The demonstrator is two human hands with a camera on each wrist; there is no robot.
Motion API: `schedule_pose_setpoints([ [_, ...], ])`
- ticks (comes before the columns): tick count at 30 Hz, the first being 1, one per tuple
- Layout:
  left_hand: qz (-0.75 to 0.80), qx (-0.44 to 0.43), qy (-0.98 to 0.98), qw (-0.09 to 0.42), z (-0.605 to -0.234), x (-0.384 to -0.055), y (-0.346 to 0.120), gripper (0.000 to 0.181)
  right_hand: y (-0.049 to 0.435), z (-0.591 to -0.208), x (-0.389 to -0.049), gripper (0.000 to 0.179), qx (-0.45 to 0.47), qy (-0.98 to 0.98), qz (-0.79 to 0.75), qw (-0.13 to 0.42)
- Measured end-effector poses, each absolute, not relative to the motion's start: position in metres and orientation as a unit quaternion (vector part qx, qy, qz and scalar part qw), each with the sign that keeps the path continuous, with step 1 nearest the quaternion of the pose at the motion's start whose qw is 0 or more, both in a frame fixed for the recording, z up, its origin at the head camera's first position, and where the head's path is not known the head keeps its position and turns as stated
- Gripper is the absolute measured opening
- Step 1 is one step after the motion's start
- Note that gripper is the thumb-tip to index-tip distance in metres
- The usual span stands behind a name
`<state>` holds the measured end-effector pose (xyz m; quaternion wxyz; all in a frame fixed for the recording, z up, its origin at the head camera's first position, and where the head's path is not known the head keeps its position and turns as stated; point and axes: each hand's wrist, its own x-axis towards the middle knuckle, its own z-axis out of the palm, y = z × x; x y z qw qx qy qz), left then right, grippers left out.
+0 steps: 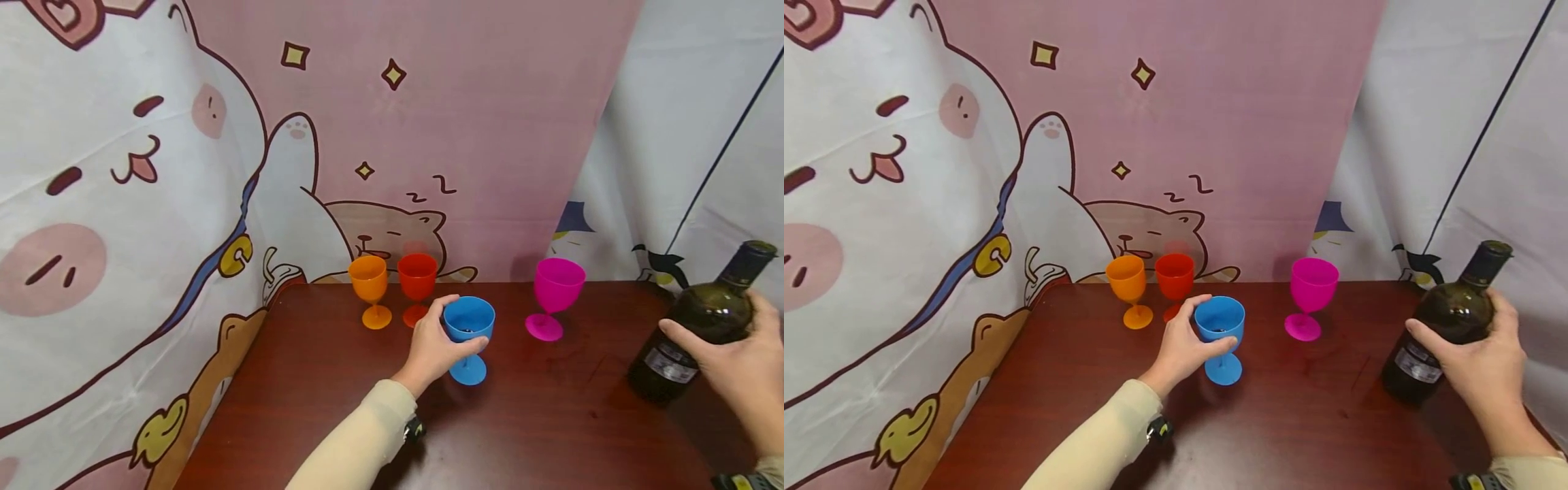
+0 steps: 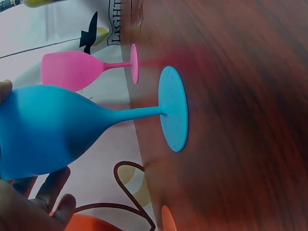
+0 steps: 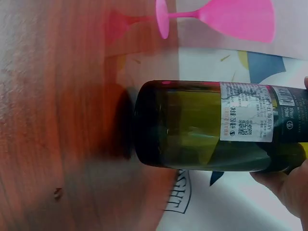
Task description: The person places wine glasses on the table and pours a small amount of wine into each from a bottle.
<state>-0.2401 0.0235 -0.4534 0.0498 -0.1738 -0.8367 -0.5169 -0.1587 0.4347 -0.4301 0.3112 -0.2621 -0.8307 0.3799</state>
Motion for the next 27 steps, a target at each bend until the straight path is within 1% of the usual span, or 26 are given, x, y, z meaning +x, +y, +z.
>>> schedule_pose_setpoints([
  [4,-0.504,-0.17,-0.845,0.046,-0.449,-0.251,0.033,0.085,0.439,-0.436,-0.157,0.108,-0.263,-0.829,0.382,0.313],
  [8,-0.481,-0.162,-0.86,0.05,-0.443,-0.269,0.045,0.089,0.439,-0.441,-0.155,0.109,-0.253,-0.84,0.369,0.307],
  [12,-0.445,-0.135,-0.883,0.067,-0.433,-0.29,0.057,0.089,0.437,-0.446,-0.156,0.11,-0.24,-0.843,0.373,0.304],
  [16,-0.426,-0.101,-0.896,0.072,-0.424,-0.307,0.068,0.09,0.437,-0.45,-0.157,0.109,-0.237,-0.838,0.385,0.305],
  [22,-0.431,-0.073,-0.898,0.055,-0.417,-0.324,0.077,0.092,0.44,-0.455,-0.159,0.109,-0.221,-0.83,0.4,0.319],
  [27,-0.44,-0.08,-0.893,0.045,-0.417,-0.33,0.082,0.093,0.445,-0.456,-0.156,0.109,-0.214,-0.826,0.407,0.327],
])
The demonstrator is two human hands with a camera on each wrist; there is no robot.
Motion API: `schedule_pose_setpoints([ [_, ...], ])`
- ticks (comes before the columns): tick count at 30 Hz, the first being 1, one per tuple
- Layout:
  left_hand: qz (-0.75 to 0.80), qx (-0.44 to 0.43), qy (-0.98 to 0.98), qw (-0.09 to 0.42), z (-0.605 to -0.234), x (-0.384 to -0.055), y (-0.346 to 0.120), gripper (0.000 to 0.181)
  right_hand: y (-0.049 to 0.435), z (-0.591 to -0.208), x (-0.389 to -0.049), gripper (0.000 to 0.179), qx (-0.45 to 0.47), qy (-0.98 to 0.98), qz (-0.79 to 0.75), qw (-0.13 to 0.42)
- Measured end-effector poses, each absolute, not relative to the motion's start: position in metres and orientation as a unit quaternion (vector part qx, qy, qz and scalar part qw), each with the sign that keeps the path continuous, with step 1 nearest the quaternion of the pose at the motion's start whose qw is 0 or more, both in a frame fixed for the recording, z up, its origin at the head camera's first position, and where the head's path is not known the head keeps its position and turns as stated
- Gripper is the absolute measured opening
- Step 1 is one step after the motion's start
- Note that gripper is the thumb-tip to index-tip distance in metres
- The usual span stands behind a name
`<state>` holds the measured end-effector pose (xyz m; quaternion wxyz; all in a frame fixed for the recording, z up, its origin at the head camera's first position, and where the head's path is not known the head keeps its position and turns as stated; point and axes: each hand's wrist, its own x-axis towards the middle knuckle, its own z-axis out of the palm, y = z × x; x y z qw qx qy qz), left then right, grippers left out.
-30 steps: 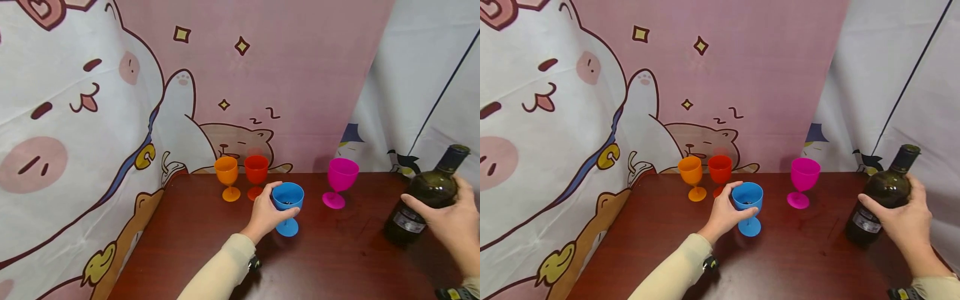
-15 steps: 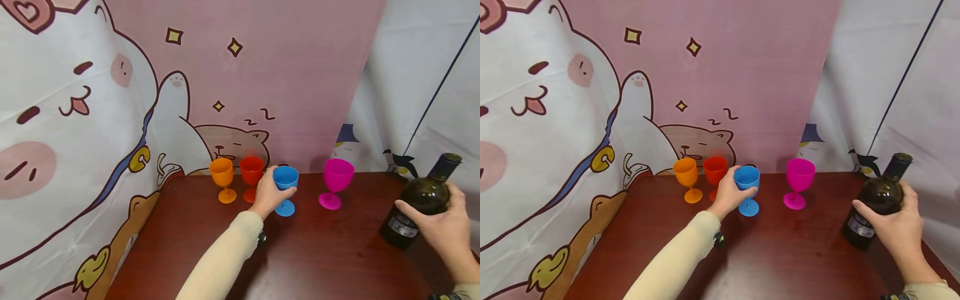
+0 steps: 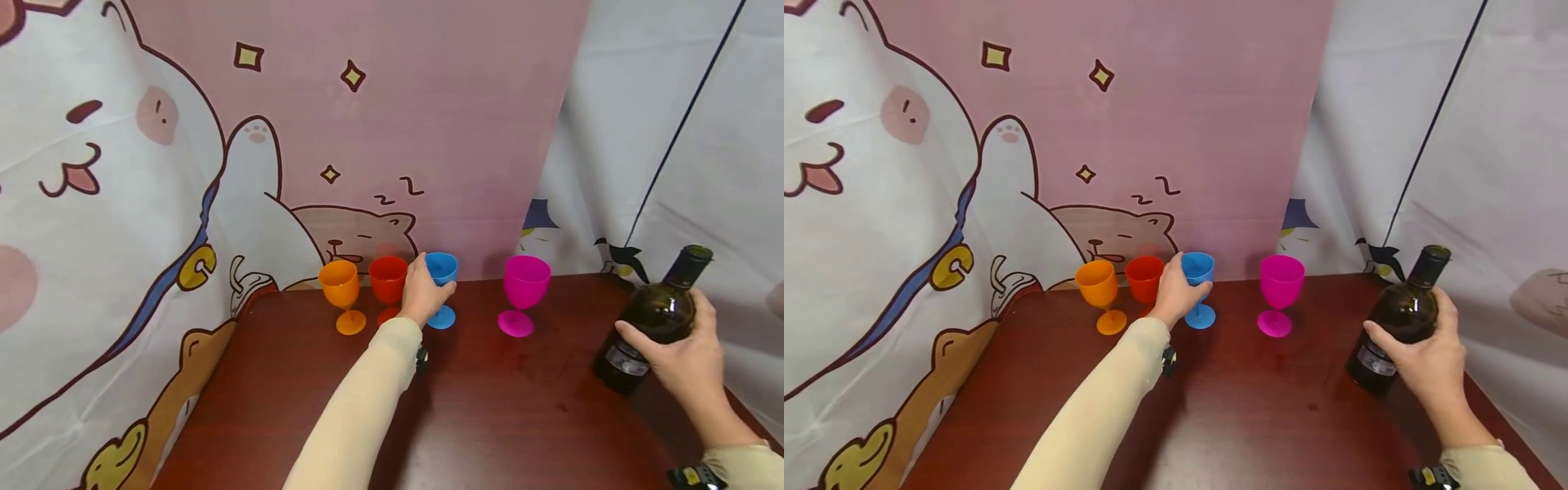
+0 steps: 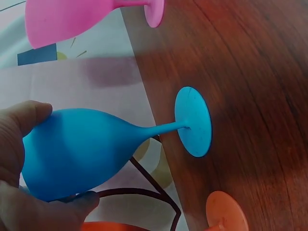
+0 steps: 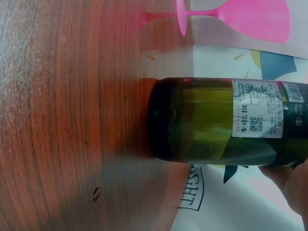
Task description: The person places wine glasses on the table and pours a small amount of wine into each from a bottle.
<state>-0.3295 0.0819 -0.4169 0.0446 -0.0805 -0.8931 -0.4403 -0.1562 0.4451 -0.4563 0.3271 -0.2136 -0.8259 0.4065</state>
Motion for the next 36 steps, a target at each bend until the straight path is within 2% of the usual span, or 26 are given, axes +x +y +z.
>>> schedule_pose_setpoints([
  [4,-0.427,-0.091,-0.899,0.047,-0.419,-0.331,0.083,0.099,0.446,-0.455,-0.156,0.109,-0.207,-0.828,0.405,0.329],
  [8,-0.39,-0.117,-0.911,0.071,-0.413,-0.33,0.09,0.103,0.448,-0.453,-0.155,0.109,-0.207,-0.833,0.398,0.324],
  [15,-0.281,-0.209,-0.925,0.147,-0.387,-0.316,0.124,0.088,0.451,-0.454,-0.154,0.111,-0.202,-0.839,0.391,0.32],
  [20,-0.232,-0.252,-0.933,0.107,-0.388,-0.311,0.156,0.097,0.445,-0.458,-0.156,0.111,-0.192,-0.837,0.396,0.325],
  [27,-0.296,-0.214,-0.929,0.055,-0.399,-0.32,0.193,0.108,0.435,-0.458,-0.161,0.11,-0.181,-0.833,0.404,0.331],
  [32,-0.34,-0.196,-0.92,0.024,-0.404,-0.325,0.213,0.102,0.436,-0.458,-0.162,0.109,-0.191,-0.827,0.408,0.335],
  [36,-0.322,-0.212,-0.922,0.022,-0.407,-0.321,0.218,0.092,0.442,-0.46,-0.161,0.109,-0.199,-0.822,0.413,0.338],
])
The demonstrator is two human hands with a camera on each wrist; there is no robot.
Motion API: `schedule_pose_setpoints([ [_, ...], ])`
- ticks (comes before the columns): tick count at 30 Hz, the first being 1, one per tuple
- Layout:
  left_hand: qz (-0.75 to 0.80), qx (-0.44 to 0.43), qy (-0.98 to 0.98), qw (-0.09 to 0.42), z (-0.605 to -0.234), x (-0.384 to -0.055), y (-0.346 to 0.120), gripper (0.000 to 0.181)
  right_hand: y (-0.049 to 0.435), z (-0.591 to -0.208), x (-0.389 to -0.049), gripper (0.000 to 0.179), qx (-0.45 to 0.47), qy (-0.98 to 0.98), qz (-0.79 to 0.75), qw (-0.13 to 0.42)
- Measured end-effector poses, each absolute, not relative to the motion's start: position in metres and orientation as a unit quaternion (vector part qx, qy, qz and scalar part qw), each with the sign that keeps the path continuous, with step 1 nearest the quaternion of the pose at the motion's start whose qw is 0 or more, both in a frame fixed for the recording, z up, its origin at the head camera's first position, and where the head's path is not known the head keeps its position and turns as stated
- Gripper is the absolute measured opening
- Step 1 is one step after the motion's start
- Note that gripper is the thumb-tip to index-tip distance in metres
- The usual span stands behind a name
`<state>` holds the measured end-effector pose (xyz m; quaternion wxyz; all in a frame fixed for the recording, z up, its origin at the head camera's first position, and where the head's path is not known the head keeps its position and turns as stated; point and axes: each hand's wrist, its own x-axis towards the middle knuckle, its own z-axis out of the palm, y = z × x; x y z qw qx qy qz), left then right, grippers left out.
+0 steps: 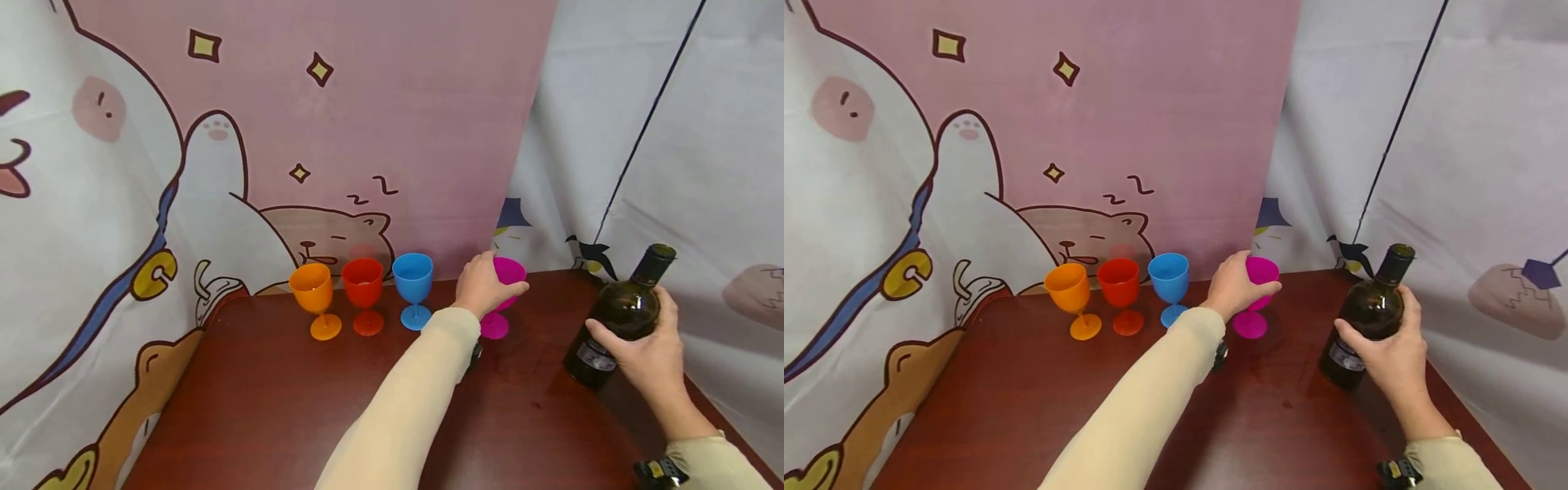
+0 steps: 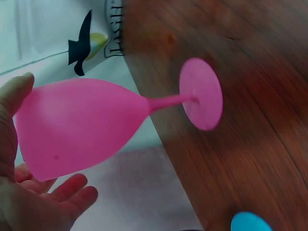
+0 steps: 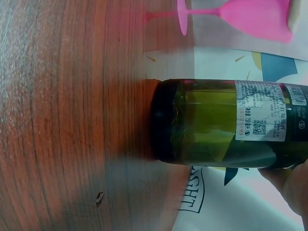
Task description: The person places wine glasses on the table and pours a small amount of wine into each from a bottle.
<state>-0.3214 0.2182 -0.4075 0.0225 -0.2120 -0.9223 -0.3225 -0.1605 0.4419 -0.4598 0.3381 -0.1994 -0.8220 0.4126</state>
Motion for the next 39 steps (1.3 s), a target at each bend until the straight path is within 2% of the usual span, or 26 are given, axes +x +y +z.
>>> schedule_pose_setpoints([
  [4,-0.31,-0.249,-0.917,0.018,-0.408,-0.311,0.194,0.087,0.448,-0.462,-0.165,0.109,-0.206,-0.816,0.416,0.345],
  [8,-0.323,-0.275,-0.905,-0.004,-0.406,-0.294,0.143,0.085,0.456,-0.464,-0.168,0.108,-0.208,-0.814,0.416,0.349],
  [13,-0.359,-0.245,-0.9,-0.009,-0.413,-0.272,0.069,0.085,0.471,-0.46,-0.171,0.108,-0.22,-0.819,0.409,0.337],
  [18,-0.412,-0.22,-0.884,0.016,-0.423,-0.267,0.032,0.089,0.483,-0.446,-0.173,0.107,-0.214,-0.845,0.37,0.322],
  [21,-0.449,-0.213,-0.868,0.012,-0.43,-0.269,0.025,0.093,0.477,-0.437,-0.178,0.11,-0.15,-0.881,0.319,0.314],
  [25,-0.496,-0.202,-0.844,0.0,-0.44,-0.272,0.023,0.092,0.45,-0.421,-0.194,0.112,0.02,-0.917,0.222,0.33],
  [28,-0.525,-0.196,-0.828,0.002,-0.446,-0.272,0.024,0.09,0.424,-0.403,-0.206,0.107,0.134,-0.922,0.137,0.336],
  [34,-0.534,-0.193,-0.823,0.019,-0.449,-0.274,0.03,0.086,0.384,-0.366,-0.223,0.103,0.256,-0.914,0.015,0.315],
  [39,-0.533,-0.195,-0.823,0.017,-0.448,-0.276,0.036,0.085,0.365,-0.343,-0.229,0.105,0.294,-0.918,-0.052,0.262],
])
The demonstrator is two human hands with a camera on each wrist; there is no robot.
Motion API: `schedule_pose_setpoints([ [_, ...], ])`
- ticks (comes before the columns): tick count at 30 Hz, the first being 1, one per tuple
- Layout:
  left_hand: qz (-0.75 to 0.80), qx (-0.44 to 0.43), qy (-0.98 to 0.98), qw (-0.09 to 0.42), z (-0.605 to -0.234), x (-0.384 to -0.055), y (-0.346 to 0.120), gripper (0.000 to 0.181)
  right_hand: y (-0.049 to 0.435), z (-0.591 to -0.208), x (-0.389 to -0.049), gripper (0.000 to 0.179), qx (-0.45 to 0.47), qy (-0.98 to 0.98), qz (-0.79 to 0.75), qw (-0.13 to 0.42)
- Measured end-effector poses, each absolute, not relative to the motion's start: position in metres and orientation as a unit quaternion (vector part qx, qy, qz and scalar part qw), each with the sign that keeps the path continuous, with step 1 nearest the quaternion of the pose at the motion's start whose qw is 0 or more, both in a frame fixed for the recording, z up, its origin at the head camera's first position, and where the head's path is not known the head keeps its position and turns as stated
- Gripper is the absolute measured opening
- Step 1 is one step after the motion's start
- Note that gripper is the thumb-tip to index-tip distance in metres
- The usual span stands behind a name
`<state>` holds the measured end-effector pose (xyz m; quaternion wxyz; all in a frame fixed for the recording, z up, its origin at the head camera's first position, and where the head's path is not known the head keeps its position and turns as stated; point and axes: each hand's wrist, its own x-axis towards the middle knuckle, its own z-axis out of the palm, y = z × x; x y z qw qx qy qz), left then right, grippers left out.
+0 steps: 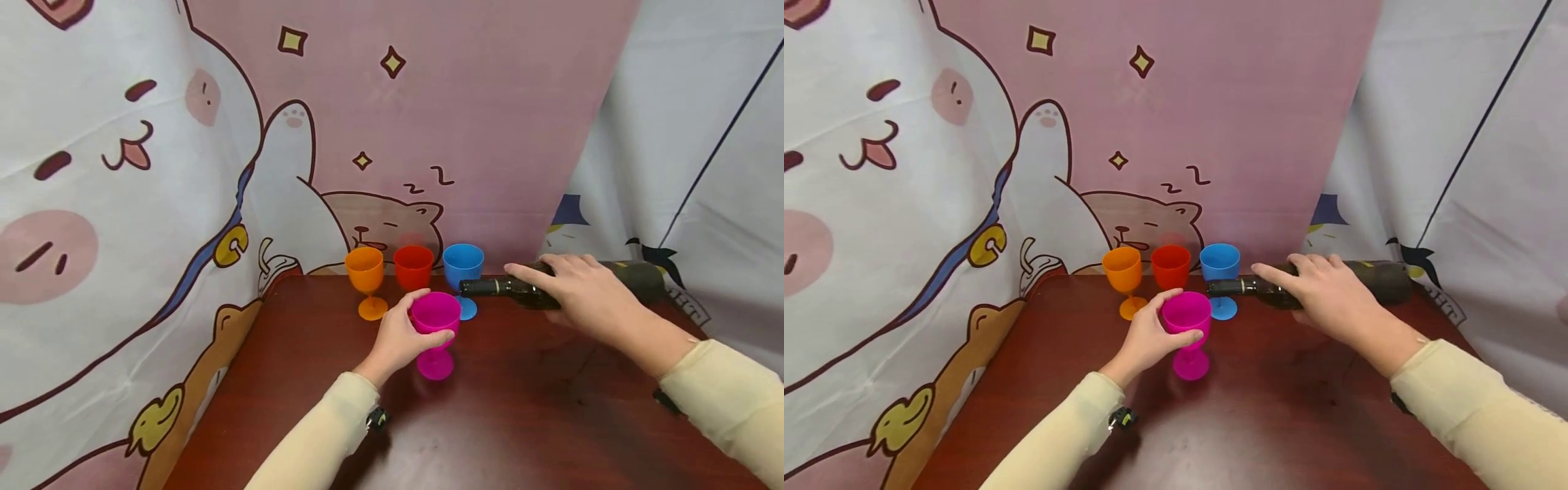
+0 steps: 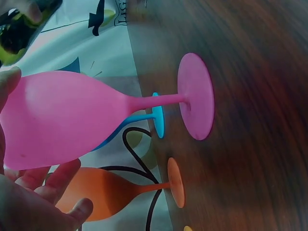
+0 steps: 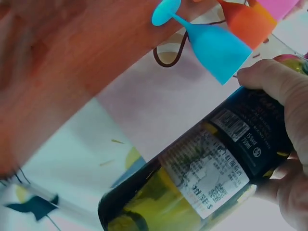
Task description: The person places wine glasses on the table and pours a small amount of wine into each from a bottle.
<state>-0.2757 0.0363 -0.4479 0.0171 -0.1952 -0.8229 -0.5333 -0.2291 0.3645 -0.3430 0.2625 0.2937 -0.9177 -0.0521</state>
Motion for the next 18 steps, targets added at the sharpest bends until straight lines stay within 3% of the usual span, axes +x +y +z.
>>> schedule_pose_setpoints([
  [3,-0.529,-0.194,-0.826,0.019,-0.449,-0.276,0.038,0.085,0.358,-0.336,-0.233,0.104,0.299,-0.922,-0.091,0.229],
  [18,-0.537,-0.186,-0.823,0.016,-0.449,-0.275,0.037,0.083,0.34,-0.316,-0.243,0.095,0.322,-0.908,-0.169,0.208],
])
